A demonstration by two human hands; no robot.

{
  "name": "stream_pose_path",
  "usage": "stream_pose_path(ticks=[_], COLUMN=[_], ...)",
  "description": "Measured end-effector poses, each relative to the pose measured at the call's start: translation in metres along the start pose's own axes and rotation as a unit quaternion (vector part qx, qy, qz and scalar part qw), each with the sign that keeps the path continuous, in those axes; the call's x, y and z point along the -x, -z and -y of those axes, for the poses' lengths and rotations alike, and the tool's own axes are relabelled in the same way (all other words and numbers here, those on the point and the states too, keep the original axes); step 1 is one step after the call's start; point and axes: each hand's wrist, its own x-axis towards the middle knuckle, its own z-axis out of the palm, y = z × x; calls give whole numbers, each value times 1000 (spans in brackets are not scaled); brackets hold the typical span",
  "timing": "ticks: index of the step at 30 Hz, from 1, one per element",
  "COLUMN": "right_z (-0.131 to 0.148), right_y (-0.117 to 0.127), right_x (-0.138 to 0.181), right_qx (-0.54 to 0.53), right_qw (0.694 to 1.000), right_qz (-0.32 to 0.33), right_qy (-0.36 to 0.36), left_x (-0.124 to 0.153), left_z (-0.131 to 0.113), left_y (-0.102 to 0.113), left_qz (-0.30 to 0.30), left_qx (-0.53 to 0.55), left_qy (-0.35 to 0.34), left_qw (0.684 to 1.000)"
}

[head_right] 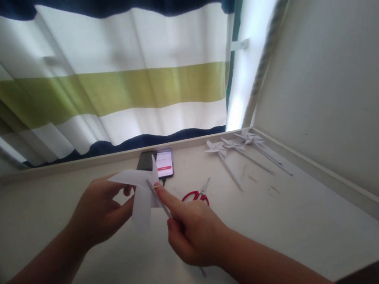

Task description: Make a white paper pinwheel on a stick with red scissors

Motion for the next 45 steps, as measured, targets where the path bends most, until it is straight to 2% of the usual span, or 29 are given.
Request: stream_pose_path(ticks=[12, 17, 25, 32, 35, 40, 42, 45], right_z=[2, 6, -1, -7, -9, -13, -15, -18], right_y=[11, 16, 9, -1, -3, -4, -5, -7], right_x=[-6, -9, -9, -11, -12, -11, -11, -11], right_qx=[23, 38, -49, 40, 2, -88, -121, -152], right_qw=[999, 995, 985, 979, 976, 961, 952, 943], right_qz=[35, 66, 56, 70, 82, 103, 113, 113], right_qy=[-26, -69, -156, -185, -199, -241, -259, -272], left_x=[-4, -4, -2, -1, -1, -1, -1, -1], left_z=[8, 11, 13, 18, 21, 27, 30, 30], left_y=[-8, -10, -5, 2, 9, 27, 32, 34], left_qz=[-10, -9, -2, 6, 8, -38, -28, 18], left_qx=[0, -32, -118, -99, -85, -77, -70, -84], left_qy=[4, 4, 65, 98, 88, 98, 95, 97], left_qw=[1000, 999, 991, 990, 993, 992, 993, 992])
